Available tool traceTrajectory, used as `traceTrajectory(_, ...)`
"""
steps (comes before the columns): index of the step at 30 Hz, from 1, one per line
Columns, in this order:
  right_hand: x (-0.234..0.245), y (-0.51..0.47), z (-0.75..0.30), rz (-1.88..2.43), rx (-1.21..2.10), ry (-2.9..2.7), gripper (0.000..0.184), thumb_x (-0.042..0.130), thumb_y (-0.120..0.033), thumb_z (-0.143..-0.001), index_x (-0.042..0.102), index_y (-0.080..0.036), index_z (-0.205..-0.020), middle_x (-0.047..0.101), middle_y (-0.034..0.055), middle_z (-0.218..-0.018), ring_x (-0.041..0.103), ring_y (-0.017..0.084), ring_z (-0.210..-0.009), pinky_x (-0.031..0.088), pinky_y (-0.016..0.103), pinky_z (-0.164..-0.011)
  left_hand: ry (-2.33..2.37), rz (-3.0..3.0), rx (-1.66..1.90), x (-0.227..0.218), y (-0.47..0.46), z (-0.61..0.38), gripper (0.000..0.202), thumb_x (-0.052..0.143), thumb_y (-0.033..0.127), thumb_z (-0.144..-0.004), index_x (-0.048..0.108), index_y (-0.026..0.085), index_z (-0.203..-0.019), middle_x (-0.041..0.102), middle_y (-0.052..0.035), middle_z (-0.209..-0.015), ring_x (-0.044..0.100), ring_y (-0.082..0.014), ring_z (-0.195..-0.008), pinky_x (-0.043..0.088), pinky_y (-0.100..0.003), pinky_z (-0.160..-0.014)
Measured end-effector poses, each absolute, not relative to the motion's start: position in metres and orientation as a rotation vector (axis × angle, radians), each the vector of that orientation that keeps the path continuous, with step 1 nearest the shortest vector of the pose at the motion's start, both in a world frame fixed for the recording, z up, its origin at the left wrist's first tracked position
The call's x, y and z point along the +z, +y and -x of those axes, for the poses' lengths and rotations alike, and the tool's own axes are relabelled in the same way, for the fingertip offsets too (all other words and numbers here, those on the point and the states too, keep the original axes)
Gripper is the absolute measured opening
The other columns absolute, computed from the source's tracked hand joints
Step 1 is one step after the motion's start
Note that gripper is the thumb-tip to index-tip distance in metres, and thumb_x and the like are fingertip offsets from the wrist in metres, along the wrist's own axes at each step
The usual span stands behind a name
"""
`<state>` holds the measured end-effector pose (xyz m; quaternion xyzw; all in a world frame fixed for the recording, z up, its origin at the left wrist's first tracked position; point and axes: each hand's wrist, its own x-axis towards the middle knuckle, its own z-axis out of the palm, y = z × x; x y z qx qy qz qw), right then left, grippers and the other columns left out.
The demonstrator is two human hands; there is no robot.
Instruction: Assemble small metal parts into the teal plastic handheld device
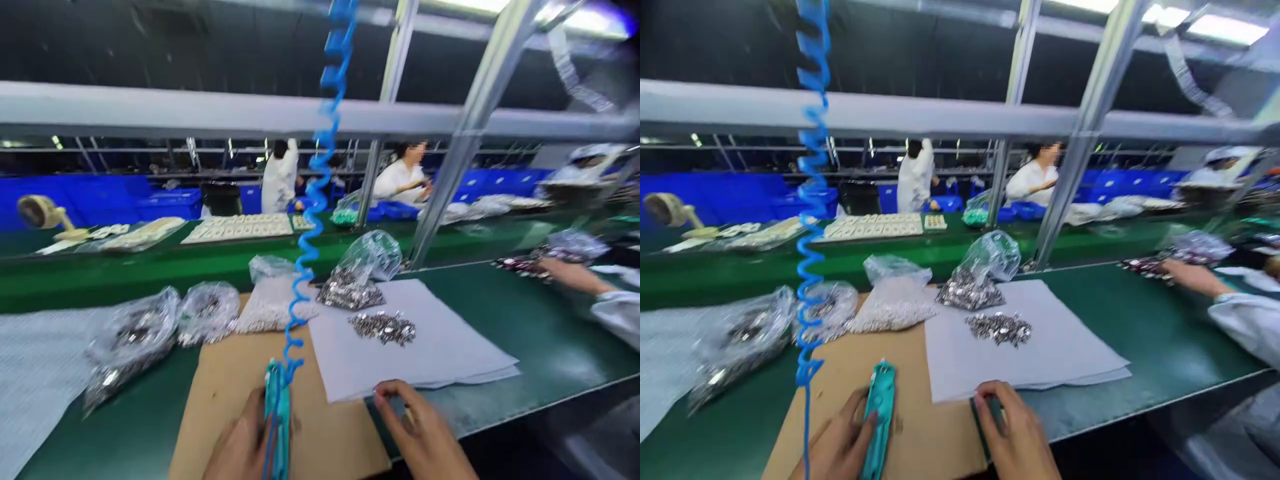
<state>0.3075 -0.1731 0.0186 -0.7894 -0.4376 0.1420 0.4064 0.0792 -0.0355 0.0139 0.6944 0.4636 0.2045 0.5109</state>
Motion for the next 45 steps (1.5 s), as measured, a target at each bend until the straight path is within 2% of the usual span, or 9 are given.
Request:
traceTrajectory(4,0.015,-0.177,-0.282,1.942,0.594,-0.92,0.043,0.056,-0.063,-0.084,0.069,-0.025,-0.1,0.072,0.0055,-0.094,0.065,0.022,-0.08,0.05,0.024,-0.065,1.16,-1.571,0.348,0.027,-0.047,-0.077,0.041,0.053,0.053,-0.089,0.054,0.025,-0.119,0.062,0.0032,-0.059,0.062,-0.0178,-0.041,0.046,-0.023,-0.037)
traceTrajectory(8,0.023,-0.158,-0.255,1.839,0.814,-0.885,0.042,0.057,-0.065,-0.083,0.071,-0.026,-0.091,0.071,0.0028,-0.084,0.063,0.02,-0.072,0.048,0.023,-0.061,1.171,-1.429,0.408,0.031,-0.05,-0.084,0.037,0.055,0.046,-0.087,0.052,0.024,-0.117,0.067,-0.0032,-0.082,0.06,-0.0142,-0.044,0.043,-0.02,-0.032)
traceTrajectory(10,0.026,-0.146,-0.246,1.789,0.854,-0.939,0.042,0.056,-0.064,-0.084,0.071,-0.025,-0.09,0.071,0.0025,-0.08,0.062,0.019,-0.071,0.048,0.023,-0.06,1.107,-1.431,0.487,0.029,-0.052,-0.084,0.032,0.056,0.043,-0.087,0.053,0.025,-0.113,0.068,-0.0063,-0.099,0.065,-0.0156,-0.056,0.052,-0.023,-0.042)
traceTrajectory(12,0.027,-0.134,-0.239,1.711,0.872,-1.001,0.041,0.057,-0.062,-0.084,0.072,-0.024,-0.089,0.071,0.0035,-0.08,0.064,0.021,-0.075,0.05,0.024,-0.064,1.045,-1.476,0.587,0.026,-0.056,-0.082,0.029,0.06,0.039,-0.086,0.055,0.024,-0.11,0.068,-0.0085,-0.11,0.07,-0.0195,-0.079,0.06,-0.028,-0.066)
traceTrajectory(16,0.023,-0.119,-0.23,1.549,0.946,-0.938,0.038,0.065,-0.056,-0.08,0.073,-0.021,-0.09,0.074,0.0076,-0.091,0.068,0.024,-0.089,0.054,0.03,-0.082,0.968,-1.472,0.696,0.023,-0.064,-0.082,0.033,0.061,0.04,-0.089,0.053,0.022,-0.115,0.067,-0.011,-0.12,0.064,-0.0238,-0.111,0.051,-0.034,-0.097)
traceTrajectory(20,0.021,-0.114,-0.222,1.452,1.042,-0.805,0.039,0.074,-0.054,-0.073,0.074,-0.019,-0.089,0.075,0.0101,-0.093,0.07,0.026,-0.09,0.056,0.034,-0.083,0.945,-1.426,0.695,0.027,-0.069,-0.082,0.045,0.058,0.046,-0.092,0.05,0.021,-0.128,0.066,-0.0093,-0.125,0.063,-0.0242,-0.113,0.05,-0.032,-0.097)
traceTrajectory(29,0.038,-0.106,-0.22,1.561,0.918,-0.717,0.037,0.074,-0.053,-0.068,0.073,-0.018,-0.081,0.075,0.0094,-0.083,0.072,0.027,-0.081,0.059,0.032,-0.071,0.923,-1.567,0.645,0.029,-0.07,-0.08,0.036,0.05,0.04,-0.098,0.053,0.023,-0.131,0.063,-0.0088,-0.127,0.06,-0.0248,-0.115,0.049,-0.034,-0.1)
traceTrajectory(37,0.034,-0.107,-0.216,1.847,0.79,-0.85,0.031,0.067,-0.052,-0.077,0.073,-0.022,-0.082,0.075,0.0056,-0.08,0.07,0.025,-0.078,0.055,0.029,-0.067,0.926,-1.579,0.629,0.033,-0.075,-0.083,0.042,0.05,0.033,-0.098,0.043,0.023,-0.139,0.058,-0.0121,-0.132,0.058,-0.0265,-0.12,0.048,-0.039,-0.1)
traceTrajectory(45,0.033,-0.108,-0.212,1.877,0.659,-0.933,0.032,0.062,-0.048,-0.083,0.077,-0.021,-0.091,0.075,0.0074,-0.089,0.069,0.024,-0.079,0.054,0.03,-0.071,0.985,-1.661,0.69,0.033,-0.077,-0.083,0.04,0.048,0.028,-0.1,0.043,0.026,-0.139,0.061,-0.0089,-0.129,0.061,-0.0228,-0.115,0.051,-0.033,-0.097)
